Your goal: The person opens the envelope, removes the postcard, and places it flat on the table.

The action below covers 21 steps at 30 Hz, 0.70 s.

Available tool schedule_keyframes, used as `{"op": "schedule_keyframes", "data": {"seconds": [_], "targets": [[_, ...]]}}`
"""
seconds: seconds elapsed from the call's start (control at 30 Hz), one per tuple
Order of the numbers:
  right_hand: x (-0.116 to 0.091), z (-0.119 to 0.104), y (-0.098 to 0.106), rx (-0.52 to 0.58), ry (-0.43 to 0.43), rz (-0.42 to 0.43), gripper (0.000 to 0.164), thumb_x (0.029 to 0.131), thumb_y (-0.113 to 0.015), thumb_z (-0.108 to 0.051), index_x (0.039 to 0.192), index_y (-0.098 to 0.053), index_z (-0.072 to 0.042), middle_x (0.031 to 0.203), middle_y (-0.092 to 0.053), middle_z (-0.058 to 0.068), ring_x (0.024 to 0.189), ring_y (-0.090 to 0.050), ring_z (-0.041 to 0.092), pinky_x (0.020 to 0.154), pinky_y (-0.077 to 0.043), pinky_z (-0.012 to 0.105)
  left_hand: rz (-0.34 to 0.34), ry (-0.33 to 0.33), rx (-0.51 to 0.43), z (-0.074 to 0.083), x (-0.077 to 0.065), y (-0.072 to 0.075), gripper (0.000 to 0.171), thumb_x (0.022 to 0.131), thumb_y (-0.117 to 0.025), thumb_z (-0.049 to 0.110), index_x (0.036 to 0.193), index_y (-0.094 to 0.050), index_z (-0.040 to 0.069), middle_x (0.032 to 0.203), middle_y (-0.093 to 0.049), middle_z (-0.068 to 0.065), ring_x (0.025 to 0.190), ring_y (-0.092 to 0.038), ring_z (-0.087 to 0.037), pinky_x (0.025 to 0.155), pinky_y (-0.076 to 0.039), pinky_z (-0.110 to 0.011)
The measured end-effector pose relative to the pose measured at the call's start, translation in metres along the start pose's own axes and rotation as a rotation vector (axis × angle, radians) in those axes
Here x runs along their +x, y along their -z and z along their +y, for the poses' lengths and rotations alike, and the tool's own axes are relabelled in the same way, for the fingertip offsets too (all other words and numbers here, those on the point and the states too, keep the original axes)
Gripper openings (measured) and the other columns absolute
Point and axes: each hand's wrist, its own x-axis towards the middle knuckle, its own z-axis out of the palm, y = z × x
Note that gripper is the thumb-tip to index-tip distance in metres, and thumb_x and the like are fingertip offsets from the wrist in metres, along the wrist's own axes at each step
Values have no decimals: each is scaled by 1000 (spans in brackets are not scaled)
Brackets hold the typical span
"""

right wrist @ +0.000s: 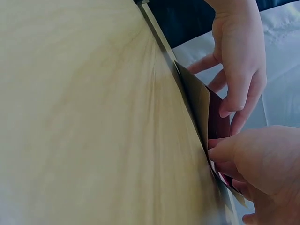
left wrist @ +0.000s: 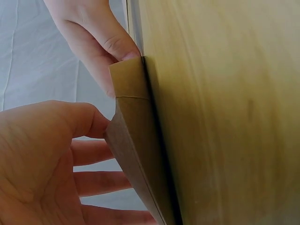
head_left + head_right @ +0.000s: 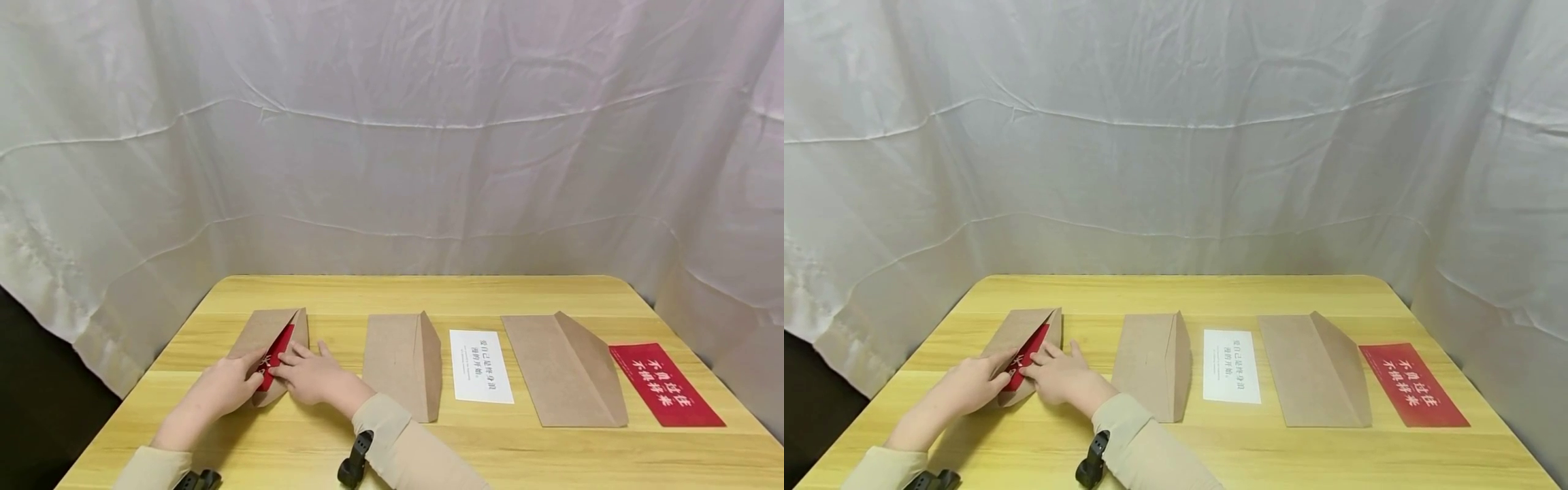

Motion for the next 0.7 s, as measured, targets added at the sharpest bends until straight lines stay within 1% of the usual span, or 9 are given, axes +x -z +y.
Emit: {"op": "schedule_keyframes", "data": {"seconds": [0.17,0.33,0.53,0.7], "targets": [[-1,0,-1,-2,7,17,41,104,-36,-42,145,-35,-51,157,-25,-24,151,-13,6,122,-20,48,-8,-5,0,1,0,0,45,88,-57,17,131,-59,3,117,-66,-28,99,-66,-44,79,-51,-61],[-1,0,-2,28,-3,33,38,104,-35,-42,141,-41,-51,155,-28,-26,151,-15,8,122,-19,50,-19,0,-7,2,-1,0,45,89,-57,17,132,-58,2,116,-66,-29,98,-67,-44,79,-51,-61],[1,0,-4,39,-18,46,37,104,-34,-44,140,-41,-52,155,-28,-27,151,-16,8,122,-19,52,-12,-5,-2,4,-1,1,45,89,-57,17,131,-58,2,119,-66,-27,100,-66,-45,82,-51,-61],[2,3,-5,74,-35,61,38,104,-36,-44,141,-41,-49,156,-30,-24,151,-18,9,122,-19,51,-20,-1,3,4,-1,1,45,90,-57,17,133,-58,2,122,-64,-28,103,-65,-46,84,-50,-62]]}}
